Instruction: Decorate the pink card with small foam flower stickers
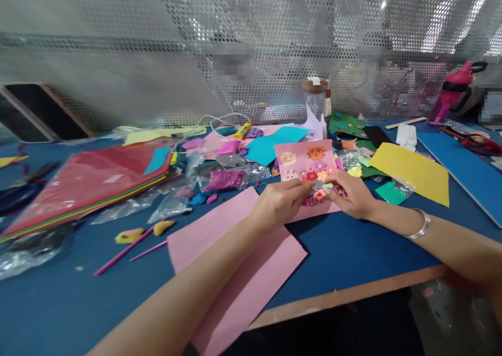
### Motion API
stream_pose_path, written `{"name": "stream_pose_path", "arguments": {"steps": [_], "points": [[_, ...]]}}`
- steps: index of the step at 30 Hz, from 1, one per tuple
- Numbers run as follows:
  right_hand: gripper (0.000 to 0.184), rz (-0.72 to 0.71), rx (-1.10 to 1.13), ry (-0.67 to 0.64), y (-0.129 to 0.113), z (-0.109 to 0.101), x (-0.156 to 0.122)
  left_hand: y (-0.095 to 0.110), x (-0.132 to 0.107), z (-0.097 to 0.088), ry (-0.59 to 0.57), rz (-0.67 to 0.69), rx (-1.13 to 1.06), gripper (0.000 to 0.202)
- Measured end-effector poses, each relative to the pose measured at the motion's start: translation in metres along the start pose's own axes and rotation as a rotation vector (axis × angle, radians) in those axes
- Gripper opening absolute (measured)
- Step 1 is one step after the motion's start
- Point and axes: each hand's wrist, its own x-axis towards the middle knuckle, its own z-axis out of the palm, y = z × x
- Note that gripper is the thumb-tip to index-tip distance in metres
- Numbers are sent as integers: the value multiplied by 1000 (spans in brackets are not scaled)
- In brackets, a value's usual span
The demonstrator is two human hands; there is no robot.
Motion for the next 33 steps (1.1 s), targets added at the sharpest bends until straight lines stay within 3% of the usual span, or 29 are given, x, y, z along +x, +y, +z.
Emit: {"name": "stream_pose_path", "arguments": {"steps": [9, 15, 22, 33], "points": [[14, -85, -97, -62, 2, 3, -1, -10, -2, 5, 104, -46, 25, 17], [17, -94, -121, -69, 4, 7, 0, -2, -2, 13, -10, 34, -29, 20], [17, -86, -134, -108, 4, 6, 0, 0, 1, 9, 138, 39, -15, 13], [14, -76, -130, -121, 3, 5, -1, 0, 2, 12, 190, 35, -26, 12]]}}
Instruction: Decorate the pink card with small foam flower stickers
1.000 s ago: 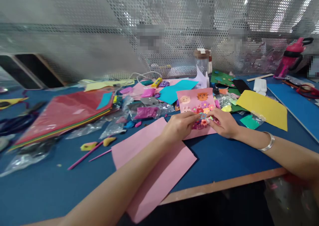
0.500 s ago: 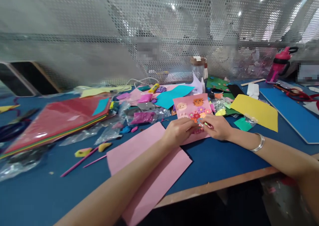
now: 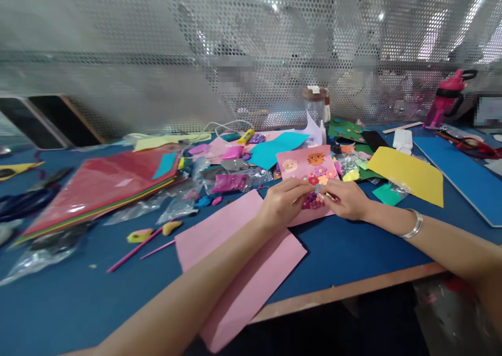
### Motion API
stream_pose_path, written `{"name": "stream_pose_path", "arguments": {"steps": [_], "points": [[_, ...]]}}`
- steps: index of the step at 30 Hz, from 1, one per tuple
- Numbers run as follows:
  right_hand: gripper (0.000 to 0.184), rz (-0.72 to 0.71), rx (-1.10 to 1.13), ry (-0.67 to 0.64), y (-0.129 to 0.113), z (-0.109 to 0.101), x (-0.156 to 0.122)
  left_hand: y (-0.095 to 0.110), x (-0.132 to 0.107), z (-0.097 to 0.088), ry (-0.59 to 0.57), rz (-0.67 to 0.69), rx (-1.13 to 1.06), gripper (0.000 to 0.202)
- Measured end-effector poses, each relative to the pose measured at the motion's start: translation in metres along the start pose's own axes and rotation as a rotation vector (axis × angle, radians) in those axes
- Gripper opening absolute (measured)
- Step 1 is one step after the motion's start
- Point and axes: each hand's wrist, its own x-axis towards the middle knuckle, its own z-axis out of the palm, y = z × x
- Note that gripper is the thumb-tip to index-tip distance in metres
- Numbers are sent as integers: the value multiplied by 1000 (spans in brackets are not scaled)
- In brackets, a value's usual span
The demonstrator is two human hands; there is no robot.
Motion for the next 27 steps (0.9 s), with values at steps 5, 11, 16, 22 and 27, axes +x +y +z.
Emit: {"name": "stream_pose_path", "arguments": {"steps": [5, 11, 16, 22, 27], "points": [[14, -6, 2, -8, 1, 0, 0, 4, 2, -2, -51, 21, 7, 11], [17, 15, 52, 58, 1, -3, 0, 8, 4, -6, -108, -43, 46, 22], [20, 64, 74, 114, 0, -11, 1, 9, 5, -11, -94, -67, 83, 20], [20, 12, -33, 171, 5, -21, 1, 10, 7, -12, -150, -18, 102, 20], [18, -3, 2, 127, 8, -16, 1, 15, 6, -10, -211, -70, 37, 17]]}}
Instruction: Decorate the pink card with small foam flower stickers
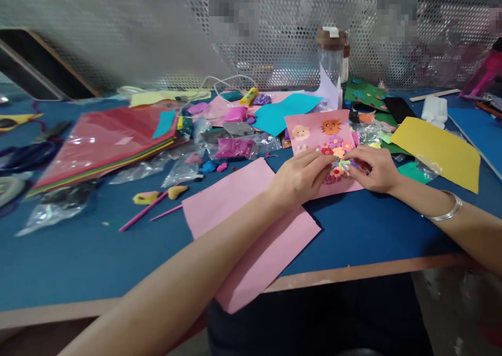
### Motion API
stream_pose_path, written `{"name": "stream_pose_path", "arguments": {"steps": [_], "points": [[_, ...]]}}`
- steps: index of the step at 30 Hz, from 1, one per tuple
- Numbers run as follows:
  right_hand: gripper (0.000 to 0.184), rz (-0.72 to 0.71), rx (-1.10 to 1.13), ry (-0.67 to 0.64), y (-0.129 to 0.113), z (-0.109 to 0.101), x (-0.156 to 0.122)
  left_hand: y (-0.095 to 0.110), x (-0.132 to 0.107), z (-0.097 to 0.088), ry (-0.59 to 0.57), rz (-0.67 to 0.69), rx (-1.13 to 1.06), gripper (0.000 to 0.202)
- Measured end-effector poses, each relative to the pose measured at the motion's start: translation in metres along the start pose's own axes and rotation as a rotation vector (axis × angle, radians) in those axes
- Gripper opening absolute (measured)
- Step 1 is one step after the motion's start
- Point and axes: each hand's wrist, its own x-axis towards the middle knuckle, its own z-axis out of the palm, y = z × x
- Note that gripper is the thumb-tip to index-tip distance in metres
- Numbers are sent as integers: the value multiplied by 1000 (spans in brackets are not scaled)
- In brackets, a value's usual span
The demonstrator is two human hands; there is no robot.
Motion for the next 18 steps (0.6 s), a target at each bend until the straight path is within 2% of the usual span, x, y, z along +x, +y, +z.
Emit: {"name": "stream_pose_path", "arguments": {"steps": [4, 9, 14, 18], "points": [[18, -28, 6, -50, -3, 5, -1, 3, -1, 2, -15, -40, -81, 16], [23, -6, -10, -174, -7, 9, -2, 3, -1, 3, 11, 0, -80, 17], [24, 67, 42, -202, -7, 10, -1, 4, -1, 4, 5, 13, -84, 14], [26, 88, 26, -218, -10, 10, 0, 5, -2, 2, -64, -52, -87, 19]]}}
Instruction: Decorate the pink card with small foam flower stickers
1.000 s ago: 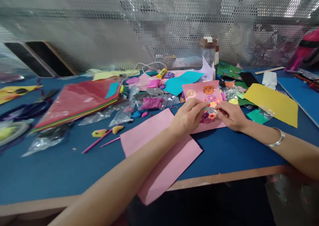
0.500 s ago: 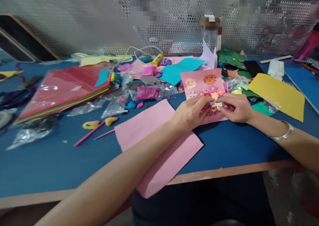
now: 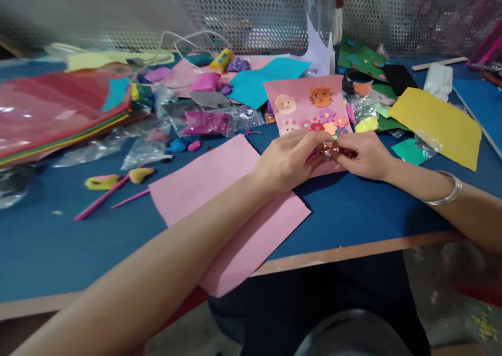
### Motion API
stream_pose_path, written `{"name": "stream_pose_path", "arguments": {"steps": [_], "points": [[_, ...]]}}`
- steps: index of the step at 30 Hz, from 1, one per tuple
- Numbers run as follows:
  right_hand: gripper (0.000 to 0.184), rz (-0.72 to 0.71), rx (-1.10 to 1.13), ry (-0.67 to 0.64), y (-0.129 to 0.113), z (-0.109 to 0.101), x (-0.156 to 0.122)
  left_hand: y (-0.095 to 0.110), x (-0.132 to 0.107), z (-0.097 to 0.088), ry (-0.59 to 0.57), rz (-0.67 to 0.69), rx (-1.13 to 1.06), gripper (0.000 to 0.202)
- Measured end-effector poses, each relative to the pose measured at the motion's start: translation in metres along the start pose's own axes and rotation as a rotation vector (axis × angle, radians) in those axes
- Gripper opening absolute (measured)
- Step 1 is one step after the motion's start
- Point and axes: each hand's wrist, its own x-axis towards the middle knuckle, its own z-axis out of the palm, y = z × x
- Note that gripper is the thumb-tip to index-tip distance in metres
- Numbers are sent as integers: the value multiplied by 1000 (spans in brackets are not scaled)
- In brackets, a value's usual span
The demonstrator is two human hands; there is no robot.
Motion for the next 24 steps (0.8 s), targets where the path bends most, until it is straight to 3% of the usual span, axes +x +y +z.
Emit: {"name": "stream_pose_path", "arguments": {"steps": [4, 7, 11, 18, 24], "points": [[25, 42, 38, 0, 2, -2, 1, 0, 2, -7, -48, -20, -21, 26], [28, 39, 40, 13, 9, -6, 1, -3, 3, -10, -103, 44, -18, 40], [29, -41, -42, -92, 15, -11, -1, -11, 1, -9, -212, 47, 9, 52], [29, -105, -275, -172, 8, -12, -2, -8, 2, -11, -311, -9, 60, 37], [27, -108, -255, -174, 9, -11, -3, -4, 2, -13, -292, -5, 74, 34]]}}
